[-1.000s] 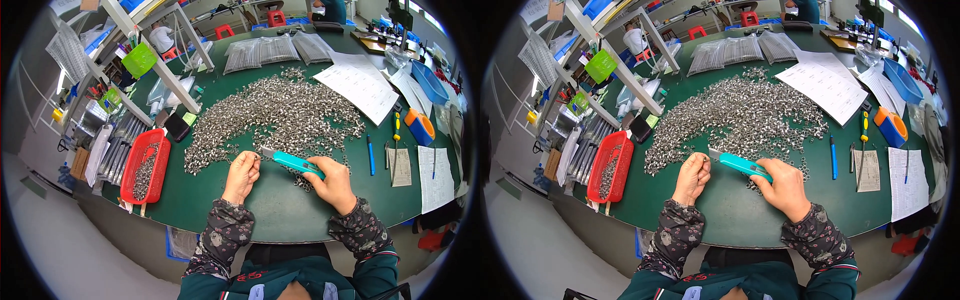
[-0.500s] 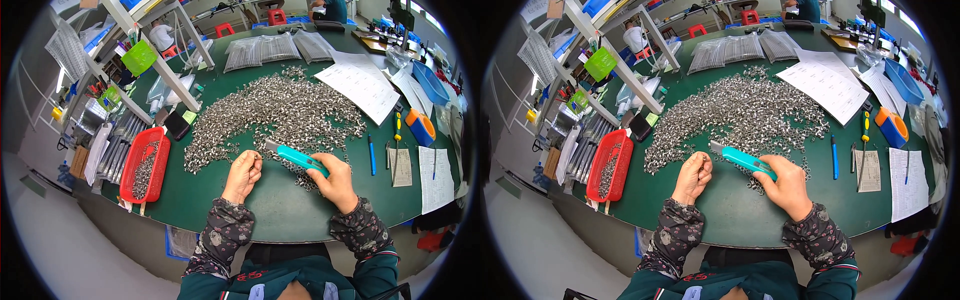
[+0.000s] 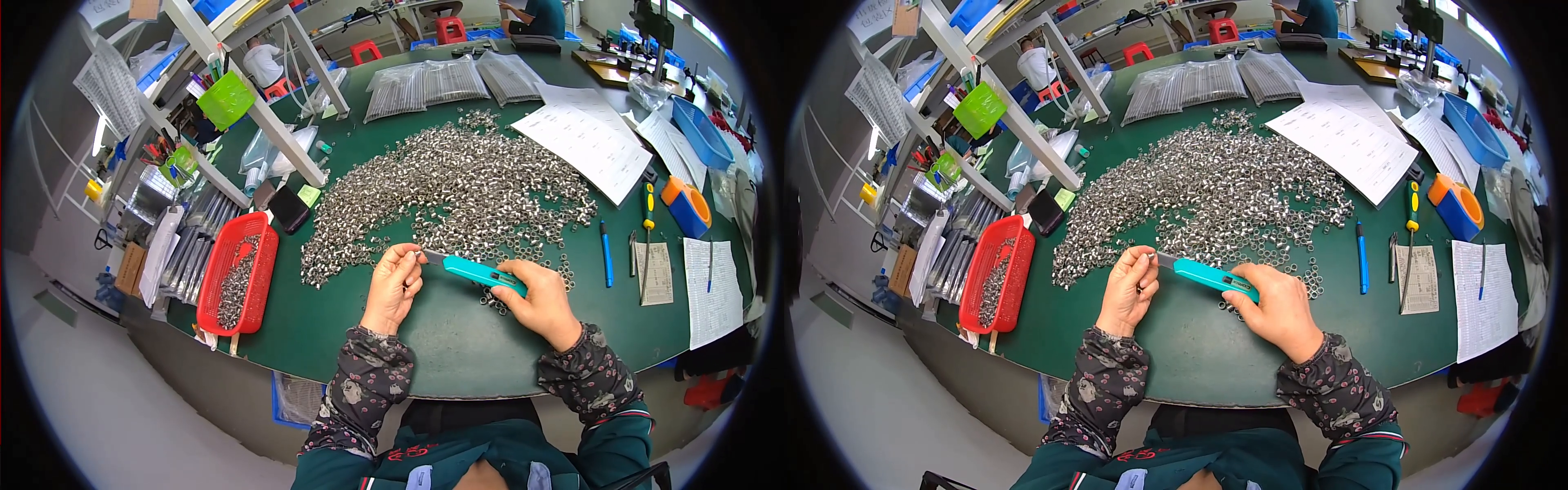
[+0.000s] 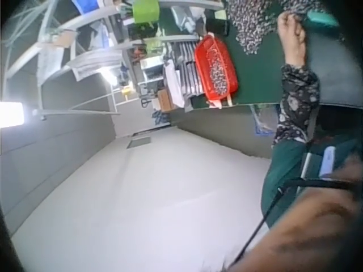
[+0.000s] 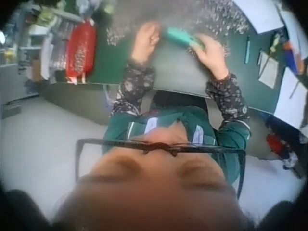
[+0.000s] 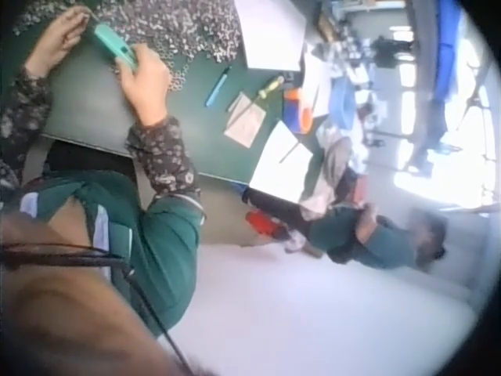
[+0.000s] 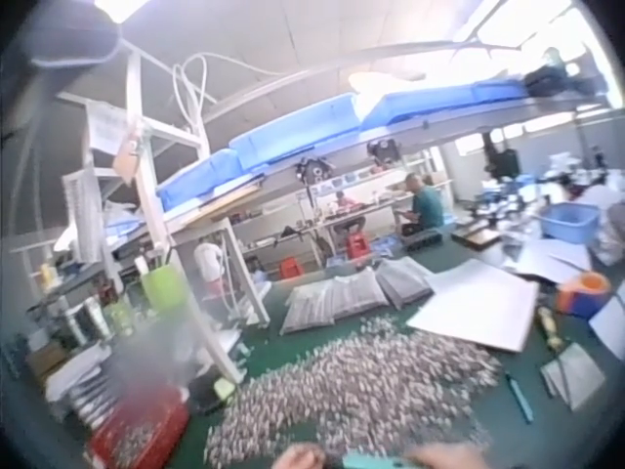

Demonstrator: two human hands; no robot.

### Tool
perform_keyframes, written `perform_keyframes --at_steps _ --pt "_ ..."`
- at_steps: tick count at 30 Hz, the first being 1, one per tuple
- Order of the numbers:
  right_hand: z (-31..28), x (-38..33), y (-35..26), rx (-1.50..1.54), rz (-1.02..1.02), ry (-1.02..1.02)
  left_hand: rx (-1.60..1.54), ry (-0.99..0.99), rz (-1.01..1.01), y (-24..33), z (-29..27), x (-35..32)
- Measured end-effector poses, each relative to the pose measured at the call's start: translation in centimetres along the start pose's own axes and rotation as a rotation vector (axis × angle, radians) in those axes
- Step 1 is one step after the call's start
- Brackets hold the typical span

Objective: Manually inspecting and sorting small metal hardware components using a hand tool at an industrial workbench.

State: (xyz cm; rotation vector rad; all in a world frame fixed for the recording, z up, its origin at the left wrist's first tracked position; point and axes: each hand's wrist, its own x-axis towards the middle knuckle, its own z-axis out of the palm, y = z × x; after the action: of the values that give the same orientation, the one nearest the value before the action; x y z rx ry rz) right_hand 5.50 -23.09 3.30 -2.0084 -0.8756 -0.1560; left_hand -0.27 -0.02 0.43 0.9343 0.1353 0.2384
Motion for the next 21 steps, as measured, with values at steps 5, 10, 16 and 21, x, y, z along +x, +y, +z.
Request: perform_keyframes --at_steps 5,10,16,21 --pt "-0.1 0.1 0.1 0.033 0.064 -0.053 0.037 -0.003 0.021 -0.1 0.2 0.0" --pt "-0.1 0.1 0.3 0.079 0.127 -0.142 0.108 0.02 0.046 -0.2 0.4 -0.1" --pt "-0.3 0.1 0.1 -0.043 0.034 -0.065 0.173 -0.038 0.026 -0.2 -0.2 -0.1" --pt "-0.2 0.2 -0.2 -0.128 -0.12 0.118 0.026 0.044 -0.06 -0.1 0.0 -0.2"
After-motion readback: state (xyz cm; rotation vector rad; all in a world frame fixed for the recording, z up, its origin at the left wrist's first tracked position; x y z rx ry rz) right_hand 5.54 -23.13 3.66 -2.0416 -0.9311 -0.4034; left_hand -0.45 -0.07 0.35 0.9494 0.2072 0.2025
